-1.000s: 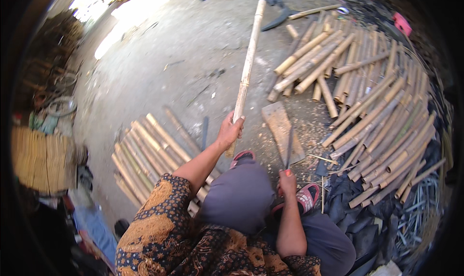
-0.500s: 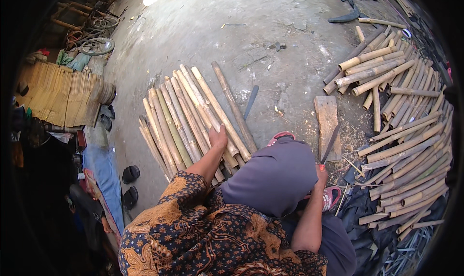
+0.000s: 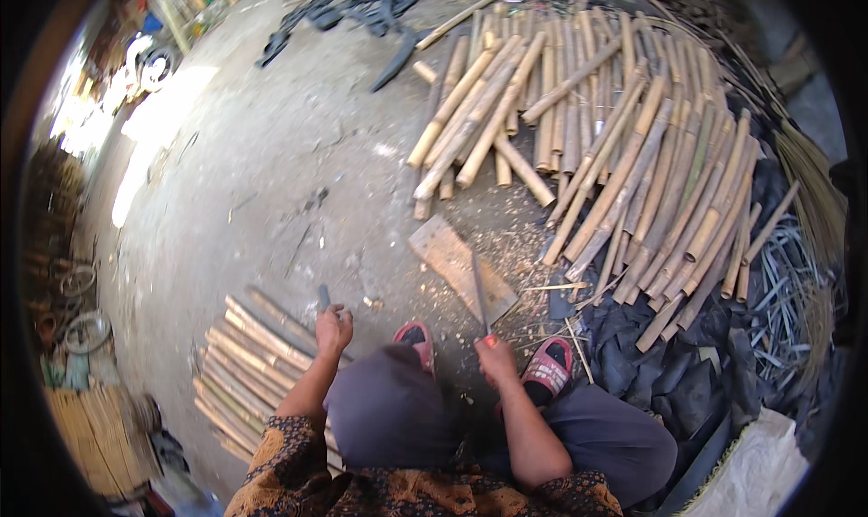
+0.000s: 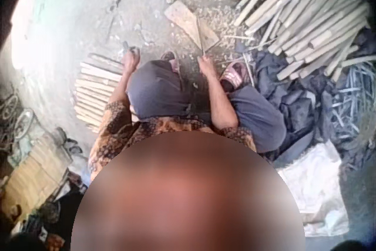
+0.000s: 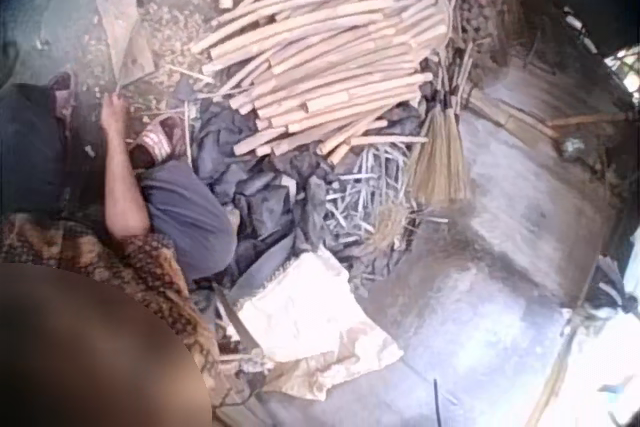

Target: The person sits on the floor and repeatedly picks up bamboo sticks, uses a knife to sharpen one end of each stick, and places the finished sticks into a separate pile. The person handles the sticks one at a time and continues the cycle throughout the clip.

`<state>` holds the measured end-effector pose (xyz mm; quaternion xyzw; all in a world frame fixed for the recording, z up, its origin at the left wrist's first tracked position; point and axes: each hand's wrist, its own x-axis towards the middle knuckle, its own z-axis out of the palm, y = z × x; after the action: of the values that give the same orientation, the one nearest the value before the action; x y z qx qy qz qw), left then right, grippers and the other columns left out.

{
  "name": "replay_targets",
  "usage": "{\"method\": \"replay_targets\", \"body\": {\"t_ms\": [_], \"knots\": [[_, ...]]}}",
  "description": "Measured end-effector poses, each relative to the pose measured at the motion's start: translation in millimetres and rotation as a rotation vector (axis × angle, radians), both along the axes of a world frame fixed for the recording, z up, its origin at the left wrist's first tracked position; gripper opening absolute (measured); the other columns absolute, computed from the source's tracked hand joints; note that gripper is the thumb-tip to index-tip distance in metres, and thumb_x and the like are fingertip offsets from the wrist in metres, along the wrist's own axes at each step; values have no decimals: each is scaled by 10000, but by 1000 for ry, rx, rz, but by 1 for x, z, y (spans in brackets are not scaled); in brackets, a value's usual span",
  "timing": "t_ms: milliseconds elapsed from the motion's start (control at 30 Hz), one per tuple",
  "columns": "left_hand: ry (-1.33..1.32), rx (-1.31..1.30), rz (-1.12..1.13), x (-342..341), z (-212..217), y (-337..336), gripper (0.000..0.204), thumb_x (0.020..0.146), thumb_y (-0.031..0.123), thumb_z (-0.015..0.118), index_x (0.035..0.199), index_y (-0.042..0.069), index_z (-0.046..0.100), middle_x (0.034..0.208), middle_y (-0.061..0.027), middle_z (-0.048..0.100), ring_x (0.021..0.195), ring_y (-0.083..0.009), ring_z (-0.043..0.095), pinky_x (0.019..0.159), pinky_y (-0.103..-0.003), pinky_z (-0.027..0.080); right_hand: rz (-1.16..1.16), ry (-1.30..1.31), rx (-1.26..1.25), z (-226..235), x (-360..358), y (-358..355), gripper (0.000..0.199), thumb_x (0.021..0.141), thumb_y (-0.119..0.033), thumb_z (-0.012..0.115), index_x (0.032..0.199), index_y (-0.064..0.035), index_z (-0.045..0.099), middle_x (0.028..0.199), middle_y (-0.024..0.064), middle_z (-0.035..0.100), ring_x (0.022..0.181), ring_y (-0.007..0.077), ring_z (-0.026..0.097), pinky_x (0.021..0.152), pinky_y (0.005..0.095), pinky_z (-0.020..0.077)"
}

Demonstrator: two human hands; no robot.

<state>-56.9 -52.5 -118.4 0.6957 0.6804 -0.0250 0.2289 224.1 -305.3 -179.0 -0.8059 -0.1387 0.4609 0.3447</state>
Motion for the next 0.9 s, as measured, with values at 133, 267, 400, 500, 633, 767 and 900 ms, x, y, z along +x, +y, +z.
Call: {"method": "replay_targets", "body": {"t_ms": [133,267,400,500,633,767,900], "knots": [[-384,4,-447,160,29,71,376,952,318,663,1203,39,684,1105,-236,670,1067,-359,669,942,-471,525,-28,82,19,1,-5,7,351,967,-370,650,811,-57,621,538,75,570,344,186,497,332,366,379],[-384,-14,-807,337,40,104,475,963,419,648,1218,19,640,1196,-266,655,1122,-396,654,978,-468,511,-18,64,7,-2,-2,15,365,952,-395,667,875,-38,676,584,101,610,447,216,581,438,392,445],[-463,-111,-542,479,9,112,610,951,499,645,1264,-20,585,1246,-276,631,1176,-405,635,1008,-479,501,-13,-19,43,2,3,20,410,923,-411,683,964,-3,698,805,221,713,802,393,723,720,471,548],[-378,-133,-359,533,-23,88,647,942,548,632,1266,-11,592,1351,-274,546,1199,-431,621,1013,-498,505,10,67,-62,11,10,22,453,905,-441,690,985,5,694,951,270,712,990,466,685,827,497,537],[-232,-110,-288,569,-31,89,687,926,593,622,1273,0,617,1442,-262,435,1243,-447,591,1021,-506,508,7,56,-67,21,23,20,486,899,-477,682,1013,-5,701,954,262,718,981,459,691,829,483,545],[-132,-110,-543,584,-23,107,706,889,591,654,1312,26,626,1418,-258,489,1282,-354,587,1033,-450,518,35,92,-79,16,23,16,473,901,-467,685,1024,-11,707,950,256,722,987,457,690,837,476,546],[-329,-84,-436,545,5,119,708,861,463,733,1245,-104,550,1144,-324,682,1101,-390,684,972,-453,533,-66,32,-6,2,9,15,477,900,-485,674,976,-15,710,874,226,724,887,408,721,780,469,550]]}}
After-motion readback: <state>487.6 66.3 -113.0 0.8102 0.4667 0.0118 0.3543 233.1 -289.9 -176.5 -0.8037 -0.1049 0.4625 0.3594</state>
